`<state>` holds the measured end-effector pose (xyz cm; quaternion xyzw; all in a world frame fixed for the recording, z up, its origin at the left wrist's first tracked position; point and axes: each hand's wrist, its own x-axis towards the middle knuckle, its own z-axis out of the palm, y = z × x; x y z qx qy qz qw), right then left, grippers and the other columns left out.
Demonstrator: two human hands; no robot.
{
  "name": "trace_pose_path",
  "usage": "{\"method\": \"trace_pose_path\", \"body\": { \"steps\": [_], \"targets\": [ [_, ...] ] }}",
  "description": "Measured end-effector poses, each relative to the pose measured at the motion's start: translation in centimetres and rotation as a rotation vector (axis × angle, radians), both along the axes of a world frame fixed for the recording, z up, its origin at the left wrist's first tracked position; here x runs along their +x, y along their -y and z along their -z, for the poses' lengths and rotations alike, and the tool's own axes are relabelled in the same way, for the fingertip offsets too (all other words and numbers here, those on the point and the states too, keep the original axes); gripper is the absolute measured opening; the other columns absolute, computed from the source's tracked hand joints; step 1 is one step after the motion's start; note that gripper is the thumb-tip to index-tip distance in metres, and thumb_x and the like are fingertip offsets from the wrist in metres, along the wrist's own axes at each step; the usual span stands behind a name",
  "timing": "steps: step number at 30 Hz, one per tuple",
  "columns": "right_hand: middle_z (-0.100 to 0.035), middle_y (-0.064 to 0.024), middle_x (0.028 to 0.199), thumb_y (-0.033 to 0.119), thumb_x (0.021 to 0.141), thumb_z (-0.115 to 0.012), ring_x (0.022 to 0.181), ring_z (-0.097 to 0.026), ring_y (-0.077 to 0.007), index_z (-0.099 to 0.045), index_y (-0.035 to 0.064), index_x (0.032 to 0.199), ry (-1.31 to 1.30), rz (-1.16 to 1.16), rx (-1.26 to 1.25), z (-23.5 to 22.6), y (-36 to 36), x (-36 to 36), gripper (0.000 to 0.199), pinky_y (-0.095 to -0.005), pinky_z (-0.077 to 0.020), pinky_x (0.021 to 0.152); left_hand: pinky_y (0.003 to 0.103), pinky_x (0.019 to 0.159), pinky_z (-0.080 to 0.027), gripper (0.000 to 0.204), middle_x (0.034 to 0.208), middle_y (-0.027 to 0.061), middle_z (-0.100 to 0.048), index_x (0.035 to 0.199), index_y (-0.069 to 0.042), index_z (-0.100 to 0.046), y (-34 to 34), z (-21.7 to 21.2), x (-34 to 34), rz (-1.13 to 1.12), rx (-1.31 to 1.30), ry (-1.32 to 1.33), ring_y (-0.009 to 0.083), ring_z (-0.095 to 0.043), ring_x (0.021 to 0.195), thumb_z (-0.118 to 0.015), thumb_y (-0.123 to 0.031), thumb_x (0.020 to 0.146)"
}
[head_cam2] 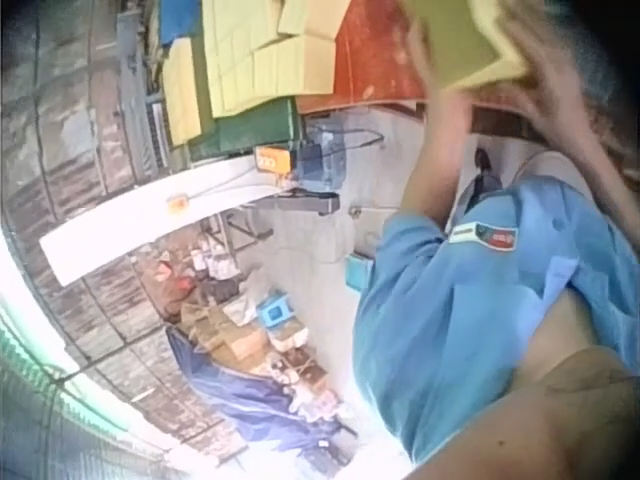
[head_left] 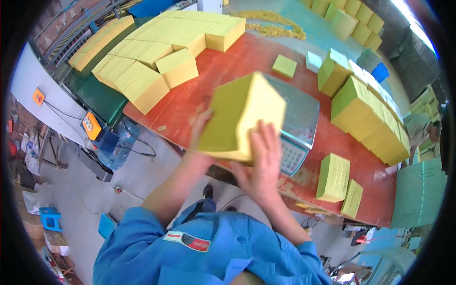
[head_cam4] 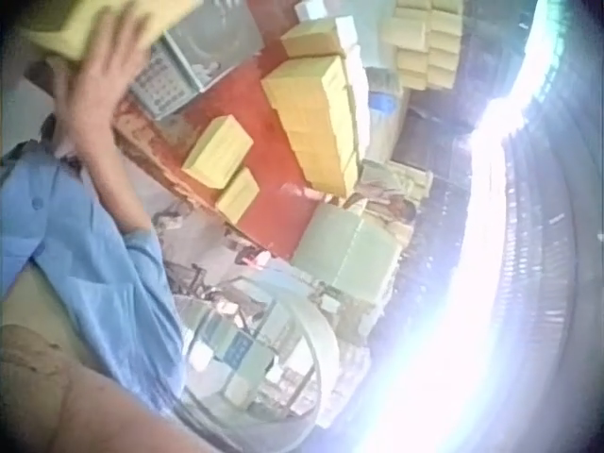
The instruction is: Weighing and stacking stacks of yellow patterned paper on a digital scale in a factory setting.
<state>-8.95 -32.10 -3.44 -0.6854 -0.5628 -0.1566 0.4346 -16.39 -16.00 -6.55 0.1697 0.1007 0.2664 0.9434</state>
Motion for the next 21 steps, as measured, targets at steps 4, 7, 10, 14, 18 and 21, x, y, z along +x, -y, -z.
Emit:
{"method": "trace_pose_path", "body": {
  "steps": [4,7,10,14,18,21],
  "targets": [
    [-0.044,-0.0188,0.147,0.014,0.07,-0.079,0.139,-0.037,-0.0379,-0.045,0.0058,0.142,0.215,0.292,-0.049,-3.1,1.0,8.7,0.081,-0.0526,-0.029,0.112,0.05,0.106,-0.043,0.066,0.141,0.0182,-0.05,0.145,-0.005,-0.041,1.4,-1.8,13.6,0.283,-0.038,0.373,0.0342,-0.053,0.127,-0.041,-0.051,0.097],
    [-0.046,-0.0184,0.145,0.013,0.074,-0.075,0.137,-0.039,-0.0376,-0.046,0.0056,0.141,0.17,0.314,-0.175,-3.9,0.9,14.1,0.073,-0.0516,-0.0306,0.111,0.05,0.107,-0.039,0.072,0.144,0.0145,-0.048,0.144,-0.007,-0.042,2.7,-1.7,18.0,0.292,-0.189,0.354,0.032,-0.051,0.128,-0.03,-0.062,0.098],
    [-0.047,-0.0174,0.144,0.016,0.076,-0.073,0.136,-0.039,-0.0387,-0.047,0.0067,0.14,0.06,0.282,-0.272,-2.3,-0.3,15.3,0.069,-0.051,-0.0306,0.111,0.048,0.105,-0.041,0.076,0.143,0.0144,-0.049,0.144,-0.003,-0.041,0.4,2.1,16.2,0.303,0.002,0.035,0.0308,-0.051,0.127,-0.026,-0.063,0.099],
    [-0.046,-0.013,0.145,0.02,0.074,-0.075,0.138,-0.036,-0.0382,-0.049,0.0086,0.138,0.214,0.344,-0.475,-1.9,-3.3,12.7,0.071,-0.0531,-0.0272,0.113,0.043,0.108,-0.037,0.048,0.139,0.0136,-0.053,0.127,-0.002,-0.06,-11.9,1.1,4.4,0.54,0.742,-0.49,0.0315,-0.05,0.127,-0.051,-0.04,0.1],
    [-0.045,-0.013,0.145,0.025,0.072,-0.075,0.14,-0.032,-0.0385,-0.051,0.0092,0.136,0.22,0.472,-0.649,-3.9,-5.2,11.1,0.07,-0.0605,-0.0217,0.113,0.053,0.113,-0.029,0.032,0.143,0.0085,-0.049,0.114,-0.014,-0.068,-24.3,-1.2,3.2,-0.183,2.763,-0.581,0.031,-0.035,0.14,-0.069,-0.026,0.084],
    [-0.045,-0.0161,0.144,0.022,0.073,-0.074,0.139,-0.034,-0.0392,-0.054,0.0073,0.132,0.229,0.573,-0.801,-6.8,-7.7,9.2,0.064,-0.0602,-0.0205,0.114,0.057,0.115,-0.022,0.034,0.148,0.0063,-0.044,0.116,-0.013,-0.067,-32.0,1.1,5.3,0.101,3.17,-0.582,0.0266,-0.027,0.145,-0.063,-0.028,0.086]
  ]
}}
